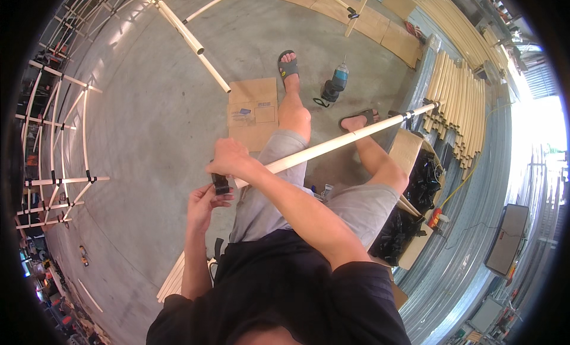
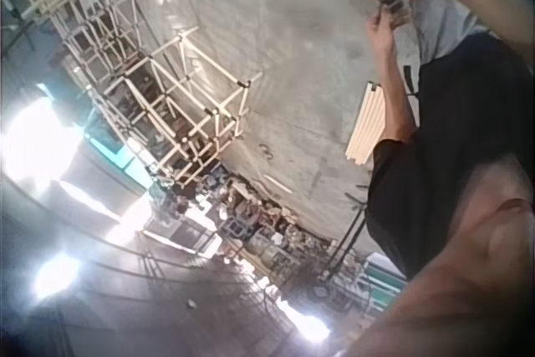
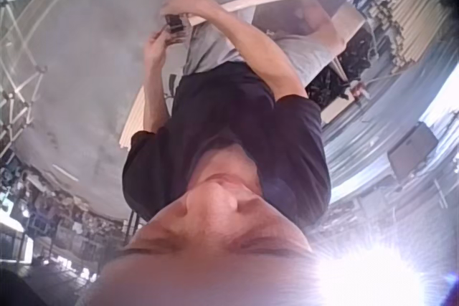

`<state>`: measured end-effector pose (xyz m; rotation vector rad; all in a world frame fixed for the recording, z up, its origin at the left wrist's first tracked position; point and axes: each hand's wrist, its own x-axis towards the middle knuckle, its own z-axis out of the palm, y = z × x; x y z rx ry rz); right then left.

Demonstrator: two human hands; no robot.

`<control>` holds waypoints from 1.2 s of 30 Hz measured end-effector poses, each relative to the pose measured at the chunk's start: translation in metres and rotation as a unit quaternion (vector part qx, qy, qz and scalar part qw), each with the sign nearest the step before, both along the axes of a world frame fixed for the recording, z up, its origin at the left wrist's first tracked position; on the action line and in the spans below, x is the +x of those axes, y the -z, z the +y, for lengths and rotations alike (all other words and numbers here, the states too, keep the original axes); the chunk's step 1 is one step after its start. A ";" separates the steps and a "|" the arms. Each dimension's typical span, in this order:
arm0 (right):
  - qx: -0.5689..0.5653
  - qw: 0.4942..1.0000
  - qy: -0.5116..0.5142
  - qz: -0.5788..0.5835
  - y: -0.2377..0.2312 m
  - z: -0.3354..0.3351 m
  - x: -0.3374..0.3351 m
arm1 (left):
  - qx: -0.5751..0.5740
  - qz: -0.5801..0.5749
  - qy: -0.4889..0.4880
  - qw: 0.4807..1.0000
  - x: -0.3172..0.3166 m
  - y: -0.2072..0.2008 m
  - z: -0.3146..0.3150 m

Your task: The person attaches black plastic brackets to a long wooden pole by hand, sliding them into position and pressing them onto the wood.

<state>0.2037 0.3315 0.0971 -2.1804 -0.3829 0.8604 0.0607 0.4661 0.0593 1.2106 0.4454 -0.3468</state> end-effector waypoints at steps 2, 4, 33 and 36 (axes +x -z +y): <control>0.009 1.000 0.010 -0.011 -0.001 -0.001 0.000 | -0.003 -0.008 -0.010 1.000 0.000 0.001 0.000; 0.023 1.000 0.017 -0.002 -0.003 -0.003 0.000 | 0.007 -0.019 -0.006 1.000 0.002 0.000 -0.001; 0.084 0.940 -0.092 -0.317 -0.027 -0.082 -0.136 | -0.066 0.124 0.385 0.912 0.033 -0.025 0.038; 0.139 0.945 -0.048 -0.294 -0.026 -0.082 -0.136 | -0.145 0.136 0.372 0.907 0.030 -0.020 0.044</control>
